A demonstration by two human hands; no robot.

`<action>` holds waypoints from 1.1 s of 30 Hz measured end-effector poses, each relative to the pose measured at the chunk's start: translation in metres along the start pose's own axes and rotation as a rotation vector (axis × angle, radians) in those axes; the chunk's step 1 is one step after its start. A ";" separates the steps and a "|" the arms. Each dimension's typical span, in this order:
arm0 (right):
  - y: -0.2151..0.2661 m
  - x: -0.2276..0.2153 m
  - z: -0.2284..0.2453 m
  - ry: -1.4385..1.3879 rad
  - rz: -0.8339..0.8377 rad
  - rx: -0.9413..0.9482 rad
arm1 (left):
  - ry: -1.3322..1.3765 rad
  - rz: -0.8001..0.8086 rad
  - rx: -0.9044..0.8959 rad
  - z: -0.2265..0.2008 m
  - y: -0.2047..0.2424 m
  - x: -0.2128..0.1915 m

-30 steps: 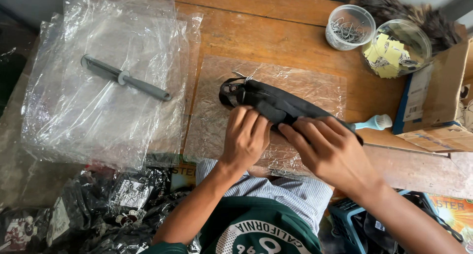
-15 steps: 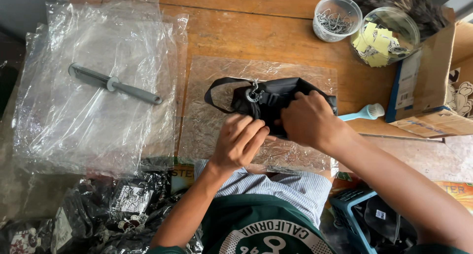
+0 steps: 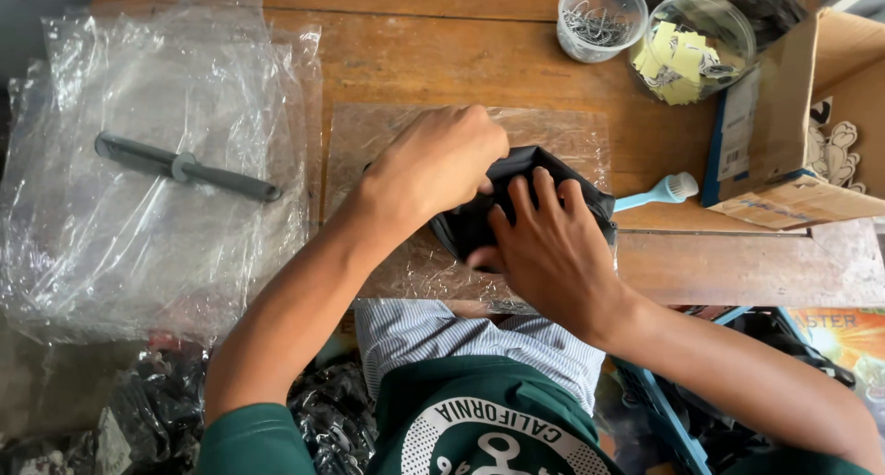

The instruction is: The person assembles a keychain by attaching a metal chain to a bear-shaped keychain piece and then attaching it to a small black pouch. They then place the pouch into a clear plastic bag and set it aside.

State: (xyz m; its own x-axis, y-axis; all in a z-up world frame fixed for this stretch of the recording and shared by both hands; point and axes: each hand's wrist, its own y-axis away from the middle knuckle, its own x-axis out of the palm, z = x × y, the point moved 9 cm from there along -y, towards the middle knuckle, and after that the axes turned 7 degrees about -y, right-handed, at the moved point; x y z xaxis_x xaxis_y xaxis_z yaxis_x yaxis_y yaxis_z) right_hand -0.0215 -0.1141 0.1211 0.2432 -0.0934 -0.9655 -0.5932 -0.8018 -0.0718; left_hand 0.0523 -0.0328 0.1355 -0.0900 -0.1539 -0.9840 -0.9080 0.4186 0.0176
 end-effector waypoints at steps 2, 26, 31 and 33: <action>0.005 -0.010 -0.001 -0.053 -0.025 -0.050 | -0.086 -0.028 0.062 -0.002 -0.003 0.008; 0.019 -0.045 0.026 0.036 -0.326 -0.098 | -0.113 -0.057 0.230 -0.033 -0.009 -0.009; 0.069 -0.033 -0.020 -0.207 -0.664 0.115 | -0.199 -0.171 0.305 -0.040 -0.010 -0.005; 0.082 -0.025 -0.047 -0.305 -0.782 0.211 | -0.234 -0.209 0.311 -0.039 -0.012 0.003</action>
State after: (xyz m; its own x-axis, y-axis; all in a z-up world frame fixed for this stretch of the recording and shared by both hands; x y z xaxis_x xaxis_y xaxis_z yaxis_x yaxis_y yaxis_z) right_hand -0.0407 -0.2052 0.1511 0.4421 0.6259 -0.6424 -0.4792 -0.4406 -0.7591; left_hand 0.0467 -0.0731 0.1389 0.2098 -0.0719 -0.9751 -0.7272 0.6551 -0.2048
